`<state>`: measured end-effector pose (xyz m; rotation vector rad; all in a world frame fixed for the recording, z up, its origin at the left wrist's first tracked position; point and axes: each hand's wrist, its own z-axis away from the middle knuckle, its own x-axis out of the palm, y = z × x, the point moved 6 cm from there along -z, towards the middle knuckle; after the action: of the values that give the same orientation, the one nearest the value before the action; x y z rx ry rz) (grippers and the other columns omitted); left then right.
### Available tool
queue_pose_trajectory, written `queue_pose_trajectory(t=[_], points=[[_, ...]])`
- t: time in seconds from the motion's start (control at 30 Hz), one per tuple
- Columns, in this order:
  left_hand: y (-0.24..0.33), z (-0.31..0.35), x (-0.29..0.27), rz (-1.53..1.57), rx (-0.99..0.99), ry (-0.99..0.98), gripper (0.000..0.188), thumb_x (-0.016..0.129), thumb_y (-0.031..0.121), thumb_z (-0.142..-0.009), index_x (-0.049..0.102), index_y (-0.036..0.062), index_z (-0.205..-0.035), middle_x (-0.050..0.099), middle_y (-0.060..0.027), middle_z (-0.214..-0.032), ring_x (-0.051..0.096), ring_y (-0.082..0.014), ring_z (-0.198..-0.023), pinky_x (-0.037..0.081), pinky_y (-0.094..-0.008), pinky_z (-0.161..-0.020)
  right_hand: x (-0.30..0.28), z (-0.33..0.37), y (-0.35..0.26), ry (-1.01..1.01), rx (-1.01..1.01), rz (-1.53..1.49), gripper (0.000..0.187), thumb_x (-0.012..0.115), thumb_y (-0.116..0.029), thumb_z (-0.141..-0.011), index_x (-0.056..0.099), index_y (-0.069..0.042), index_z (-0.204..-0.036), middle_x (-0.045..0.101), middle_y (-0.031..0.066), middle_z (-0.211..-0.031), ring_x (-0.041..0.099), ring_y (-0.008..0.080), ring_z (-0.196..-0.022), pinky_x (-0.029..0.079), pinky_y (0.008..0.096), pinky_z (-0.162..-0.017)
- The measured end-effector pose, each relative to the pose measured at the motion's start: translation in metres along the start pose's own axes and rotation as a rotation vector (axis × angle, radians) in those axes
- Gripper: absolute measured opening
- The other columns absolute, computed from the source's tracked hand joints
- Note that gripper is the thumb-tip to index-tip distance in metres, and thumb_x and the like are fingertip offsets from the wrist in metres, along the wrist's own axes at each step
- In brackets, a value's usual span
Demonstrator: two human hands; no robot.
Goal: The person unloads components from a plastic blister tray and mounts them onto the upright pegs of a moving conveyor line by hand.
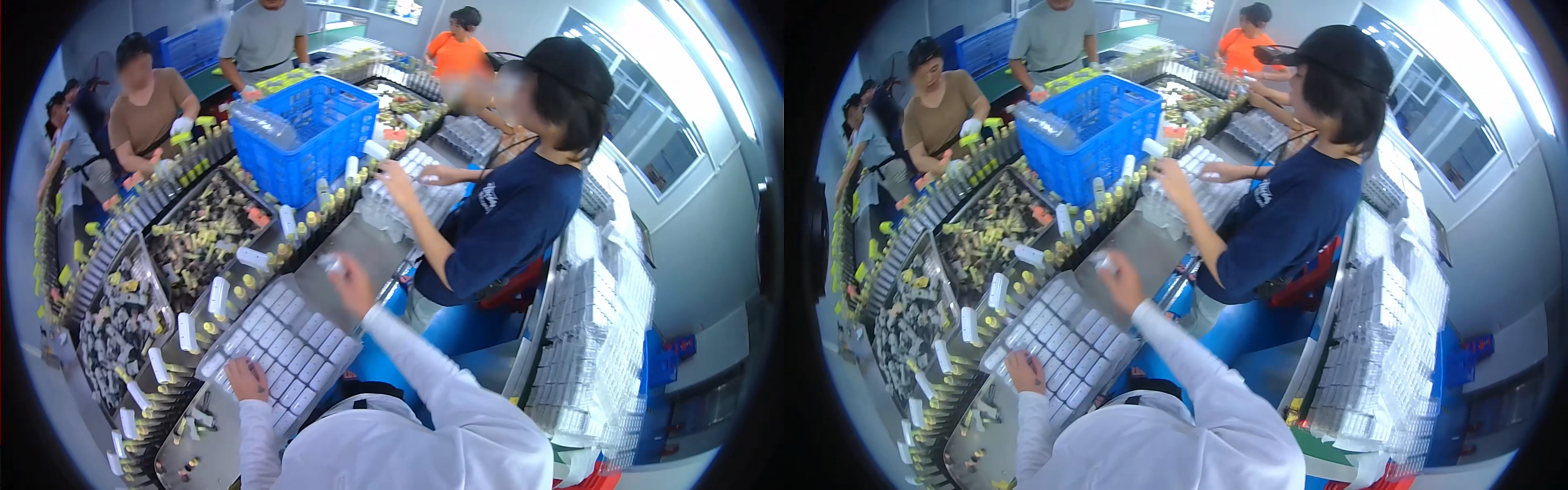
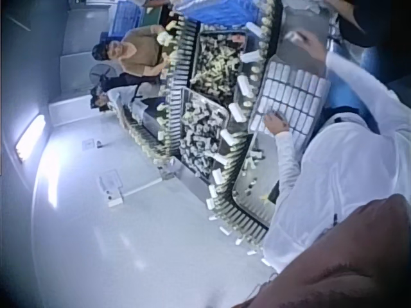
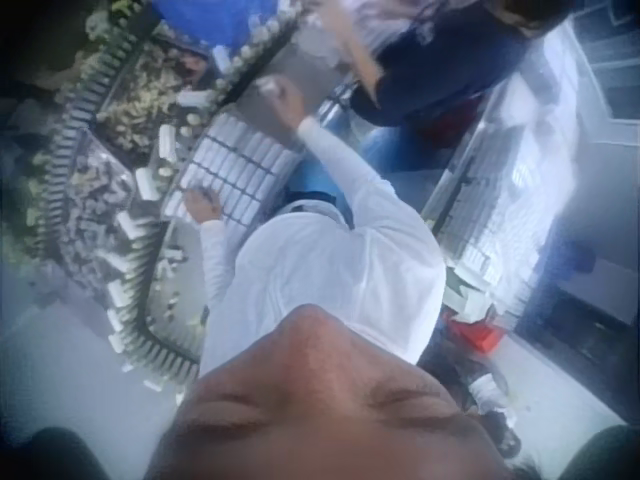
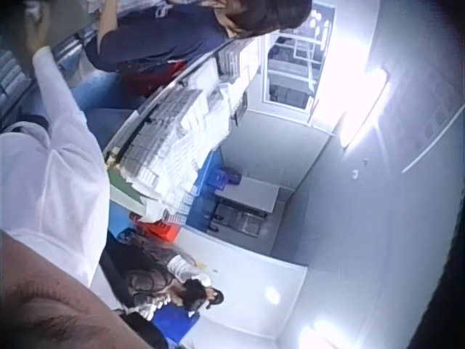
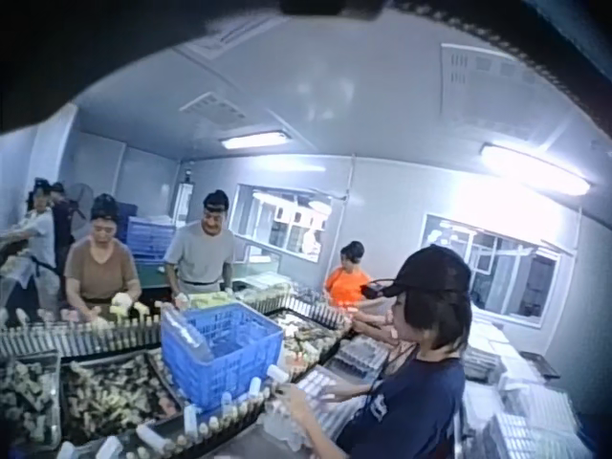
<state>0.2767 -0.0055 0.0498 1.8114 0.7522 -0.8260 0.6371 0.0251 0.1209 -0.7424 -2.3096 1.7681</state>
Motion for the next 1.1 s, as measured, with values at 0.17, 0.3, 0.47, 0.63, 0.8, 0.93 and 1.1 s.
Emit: queue_pose_trajectory(t=[0.17, 0.3, 0.47, 0.63, 0.8, 0.93, 1.1], points=[[0.019, -0.008, -0.011, -0.055, 0.028, 0.060, 0.022, 0.064, 0.012, -0.081, 0.055, 0.0019, -0.098, 0.053, -0.0180, -0.100, 0.050, -0.0379, -0.096, 0.041, -0.0469, -0.087, -0.023, -0.136, -0.092, -0.030, -0.449, 0.384, 0.037, 0.075, -0.013, -0.081, 0.065, -0.005, -0.116, 0.064, 0.0138, -0.115, 0.058, 0.0336, -0.108, 0.043, 0.0399, -0.097], [0.013, -0.003, -0.013, 0.012, -0.006, 0.101, 0.028, 0.065, 0.013, -0.078, 0.056, 0.0003, -0.101, 0.055, -0.0187, -0.101, 0.052, -0.0389, -0.097, 0.042, -0.0482, -0.086, 0.043, -0.169, -0.094, -0.520, -0.745, 0.771, 0.038, 0.074, -0.026, -0.081, 0.067, -0.012, -0.115, 0.065, 0.0087, -0.113, 0.055, 0.0326, -0.111, 0.044, 0.0430, -0.095], [-0.002, 0.003, -0.004, 0.057, -0.018, 0.103, 0.028, 0.067, 0.011, -0.077, 0.058, 0.0015, -0.102, 0.055, -0.0194, -0.102, 0.053, -0.0392, -0.097, 0.044, -0.0485, -0.085, 0.082, -0.155, -0.071, -0.853, -0.518, 0.788, 0.036, 0.072, -0.036, -0.081, 0.068, -0.019, -0.113, 0.064, 0.0079, -0.107, 0.057, 0.0320, -0.106, 0.046, 0.0448, -0.093], [0.009, -0.006, -0.013, 0.005, 0.001, 0.120, 0.024, 0.066, 0.012, -0.078, 0.059, 0.0037, -0.099, 0.056, -0.0174, -0.100, 0.053, -0.0379, -0.097, 0.044, -0.0472, -0.086, 0.093, -0.112, -0.059, -0.587, -0.351, 0.456, 0.038, 0.072, -0.036, -0.083, 0.066, -0.015, -0.114, 0.064, 0.0113, -0.113, 0.060, 0.0326, -0.108, 0.047, 0.0425, -0.094], [0.010, 0.000, -0.012, -0.028, -0.024, 0.081, 0.022, 0.066, 0.014, -0.078, 0.059, 0.0049, -0.097, 0.056, -0.0161, -0.097, 0.053, -0.0362, -0.095, 0.043, -0.0460, -0.086, 0.142, -0.094, -0.070, -0.807, -0.493, 0.654, 0.038, 0.070, -0.038, -0.084, 0.066, -0.015, -0.114, 0.065, 0.0096, -0.107, 0.062, 0.0319, -0.104, 0.049, 0.0431, -0.090], [0.016, -0.006, -0.015, -0.063, 0.045, 0.064, 0.026, 0.068, 0.017, -0.078, 0.060, 0.0039, -0.100, 0.056, -0.0160, -0.097, 0.053, -0.0372, -0.093, 0.044, -0.0466, -0.083, 0.160, -0.067, -0.070, -0.561, -0.662, 0.618, 0.053, 0.070, -0.037, -0.083, 0.058, -0.008, -0.126, 0.059, 0.0132, -0.119, 0.052, 0.0359, -0.118, 0.044, 0.0447, -0.099], [0.012, 0.028, -0.040, 0.119, 0.040, 0.195, 0.018, 0.066, 0.015, -0.081, 0.062, 0.0054, -0.096, 0.060, -0.0158, -0.097, 0.056, -0.0361, -0.091, 0.046, -0.0430, -0.079, 0.144, 0.028, -0.119, -0.540, -0.732, 0.470, 0.064, 0.070, -0.026, -0.084, 0.043, -0.004, -0.137, 0.046, 0.0166, -0.137, 0.044, 0.0376, -0.125, 0.035, 0.0442, -0.107]])
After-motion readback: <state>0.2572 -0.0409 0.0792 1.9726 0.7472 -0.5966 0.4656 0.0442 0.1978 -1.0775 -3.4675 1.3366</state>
